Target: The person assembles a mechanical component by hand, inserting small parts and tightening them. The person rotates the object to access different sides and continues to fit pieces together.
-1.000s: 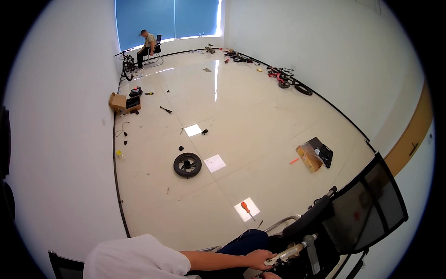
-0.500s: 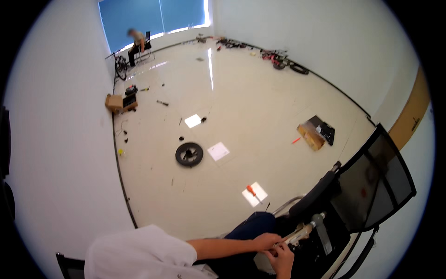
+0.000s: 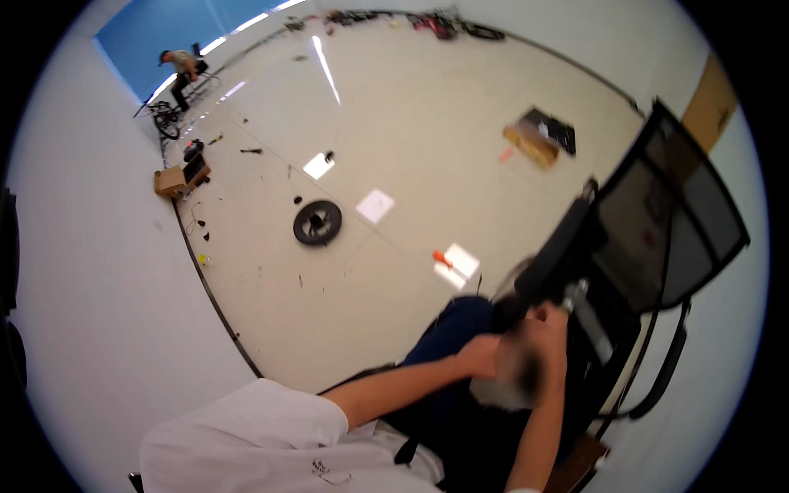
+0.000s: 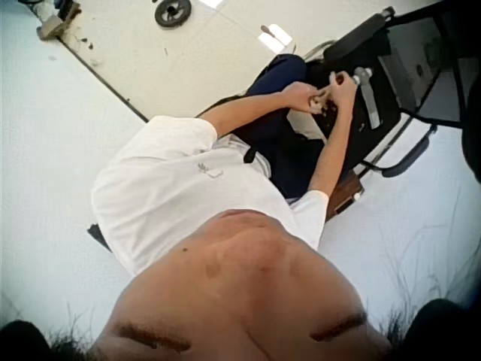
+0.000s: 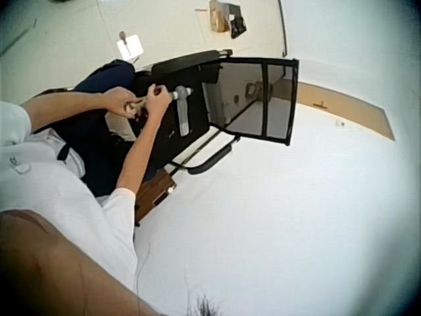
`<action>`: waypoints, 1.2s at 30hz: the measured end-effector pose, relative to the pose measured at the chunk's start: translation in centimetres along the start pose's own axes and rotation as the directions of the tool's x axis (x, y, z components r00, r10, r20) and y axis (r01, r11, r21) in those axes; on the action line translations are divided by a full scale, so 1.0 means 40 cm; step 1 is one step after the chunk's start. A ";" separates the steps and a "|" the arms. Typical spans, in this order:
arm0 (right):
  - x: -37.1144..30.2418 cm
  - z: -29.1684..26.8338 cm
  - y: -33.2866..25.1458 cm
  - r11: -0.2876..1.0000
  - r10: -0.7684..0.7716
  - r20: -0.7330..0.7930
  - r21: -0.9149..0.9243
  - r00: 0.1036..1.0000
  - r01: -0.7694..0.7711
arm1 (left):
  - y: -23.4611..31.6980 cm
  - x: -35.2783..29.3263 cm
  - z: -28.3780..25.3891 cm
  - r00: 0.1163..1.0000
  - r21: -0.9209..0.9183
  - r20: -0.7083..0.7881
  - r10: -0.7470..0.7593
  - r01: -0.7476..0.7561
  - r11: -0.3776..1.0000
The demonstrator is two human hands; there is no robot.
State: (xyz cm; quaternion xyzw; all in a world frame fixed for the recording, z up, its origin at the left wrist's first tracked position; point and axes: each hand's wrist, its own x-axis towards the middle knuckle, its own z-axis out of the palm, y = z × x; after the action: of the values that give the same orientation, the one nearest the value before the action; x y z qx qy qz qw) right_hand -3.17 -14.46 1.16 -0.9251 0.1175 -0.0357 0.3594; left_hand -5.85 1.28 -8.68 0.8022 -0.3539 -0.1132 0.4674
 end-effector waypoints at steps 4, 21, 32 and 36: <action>-0.037 -0.057 0.137 0.984 0.175 -0.280 0.079 0.944 -0.159 | 0.063 0.017 -0.033 0.999 -0.013 -0.008 0.041 -0.041 0.999; -0.508 0.049 0.031 0.852 0.326 -0.207 0.487 0.922 -0.192 | 0.092 0.037 -0.039 0.999 0.059 -0.021 0.024 -0.023 0.998; -0.207 0.014 -0.097 0.915 -0.402 0.021 -0.035 0.916 0.402 | -0.018 -0.014 0.017 0.999 -0.458 0.022 -0.038 0.044 0.888; -0.056 0.073 -0.059 0.959 -0.271 -0.034 0.073 0.962 0.273 | -0.020 0.019 0.029 0.995 0.004 0.099 -0.025 0.025 1.000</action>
State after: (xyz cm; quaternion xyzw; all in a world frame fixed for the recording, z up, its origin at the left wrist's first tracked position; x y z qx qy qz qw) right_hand -4.45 -10.32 0.61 -0.9174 -0.0080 -0.1003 0.3851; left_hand -5.53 0.26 -9.85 0.8006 -0.3665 -0.1581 0.4469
